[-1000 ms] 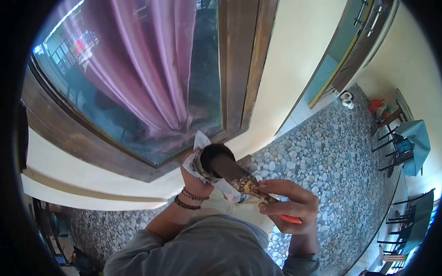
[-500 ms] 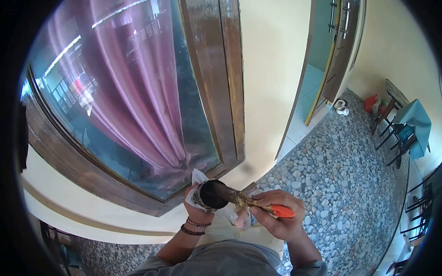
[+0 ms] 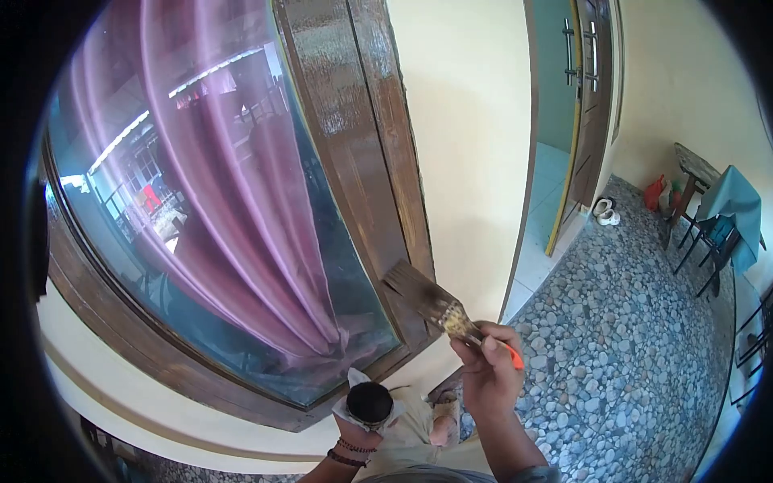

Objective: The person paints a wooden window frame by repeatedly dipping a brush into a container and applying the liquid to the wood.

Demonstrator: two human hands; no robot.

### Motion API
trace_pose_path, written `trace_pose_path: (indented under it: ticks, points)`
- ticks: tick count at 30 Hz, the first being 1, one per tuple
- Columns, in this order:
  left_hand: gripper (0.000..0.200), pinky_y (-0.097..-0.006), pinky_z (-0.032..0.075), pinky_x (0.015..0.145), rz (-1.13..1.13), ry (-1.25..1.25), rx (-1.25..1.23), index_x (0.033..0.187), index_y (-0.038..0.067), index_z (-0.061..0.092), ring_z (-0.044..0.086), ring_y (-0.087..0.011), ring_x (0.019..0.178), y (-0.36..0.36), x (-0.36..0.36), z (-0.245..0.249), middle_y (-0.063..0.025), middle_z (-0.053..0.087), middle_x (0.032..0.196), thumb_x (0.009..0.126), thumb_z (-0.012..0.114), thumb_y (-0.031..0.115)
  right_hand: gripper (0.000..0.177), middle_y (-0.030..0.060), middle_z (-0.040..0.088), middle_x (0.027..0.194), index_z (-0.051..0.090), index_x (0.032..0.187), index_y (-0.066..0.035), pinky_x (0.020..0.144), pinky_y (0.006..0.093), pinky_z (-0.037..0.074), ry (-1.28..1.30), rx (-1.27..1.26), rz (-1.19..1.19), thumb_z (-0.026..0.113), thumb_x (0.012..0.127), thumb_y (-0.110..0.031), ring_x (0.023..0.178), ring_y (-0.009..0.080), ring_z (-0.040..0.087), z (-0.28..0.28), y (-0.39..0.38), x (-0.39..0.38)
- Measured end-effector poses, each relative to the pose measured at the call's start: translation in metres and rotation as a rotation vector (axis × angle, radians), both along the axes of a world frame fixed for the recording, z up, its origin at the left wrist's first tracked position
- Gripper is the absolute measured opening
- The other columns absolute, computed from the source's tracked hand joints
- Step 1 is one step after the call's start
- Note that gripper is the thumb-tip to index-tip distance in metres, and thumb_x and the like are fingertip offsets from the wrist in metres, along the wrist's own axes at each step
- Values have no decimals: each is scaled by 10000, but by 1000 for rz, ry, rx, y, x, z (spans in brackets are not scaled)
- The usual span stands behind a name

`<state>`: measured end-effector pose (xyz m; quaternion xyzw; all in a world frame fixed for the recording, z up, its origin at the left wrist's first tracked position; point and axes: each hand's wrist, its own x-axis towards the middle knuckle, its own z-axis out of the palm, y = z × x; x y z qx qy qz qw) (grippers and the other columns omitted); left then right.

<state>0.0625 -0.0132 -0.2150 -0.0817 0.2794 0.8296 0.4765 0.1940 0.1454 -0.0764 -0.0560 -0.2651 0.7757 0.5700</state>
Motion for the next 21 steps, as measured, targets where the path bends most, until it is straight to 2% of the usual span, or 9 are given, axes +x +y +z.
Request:
trace_pose_path:
  ticks: [1, 4, 6, 9, 15, 17, 21]
  points:
    - [485, -483, 470, 564, 1, 54, 0, 986, 125, 571, 604, -329, 787, -2, -6, -17, -83, 617, 944, 805, 353, 519, 253, 175, 562, 1051, 495, 1040, 24, 830, 370, 536, 32, 52, 42, 521, 851, -141, 952, 298, 610, -1, 6, -6]
    - [506, -451, 435, 539, 0, 40, -63, 984, 131, 569, 586, -315, 768, -10, -3, 7, -84, 612, 937, 796, 360, 551, 263, 184, 561, 1080, 498, 1069, 20, 828, 353, 535, 182, 33, 105, 508, 855, -132, 981, 308, 597, 19, 10, -26]
    - [514, -439, 417, 535, 13, 9, -62, 984, 133, 569, 575, -306, 763, -22, -9, -17, -88, 609, 936, 792, 362, 562, 271, 192, 568, 1089, 501, 1087, 13, 829, 333, 532, 226, 0, 107, 508, 859, -131, 1009, 310, 586, 20, 14, -31]
    - [524, -422, 389, 534, 18, -6, -64, 983, 134, 570, 558, -291, 757, -28, -18, -32, -96, 605, 936, 789, 362, 575, 266, 189, 608, 988, 534, 1076, 9, 822, 306, 532, 286, -96, 143, 525, 864, -152, 972, 293, 601, 20, 20, -36]
    - [530, -420, 388, 547, -34, 18, -76, 988, 128, 573, 557, -290, 767, -27, -17, -24, -113, 599, 945, 791, 363, 573, 275, 187, 604, 992, 546, 1079, 51, 867, 297, 517, 404, -332, 328, 515, 868, -122, 1002, 311, 572, -13, 24, -21]
    - [523, -428, 403, 564, -28, -17, -52, 995, 126, 573, 565, -299, 788, -27, -19, -41, -104, 602, 947, 795, 369, 564, 284, 189, 598, 1008, 537, 1095, 59, 884, 300, 509, 339, -358, 297, 514, 866, -107, 1017, 313, 563, -23, 20, -11]
    - [504, -451, 424, 578, -51, 17, -72, 991, 134, 576, 577, -309, 807, -16, -8, -33, -90, 607, 952, 800, 372, 553, 301, 183, 585, 1053, 529, 1123, 48, 931, 337, 482, 169, -366, 262, 540, 865, -106, 1048, 300, 550, -47, 18, 7]
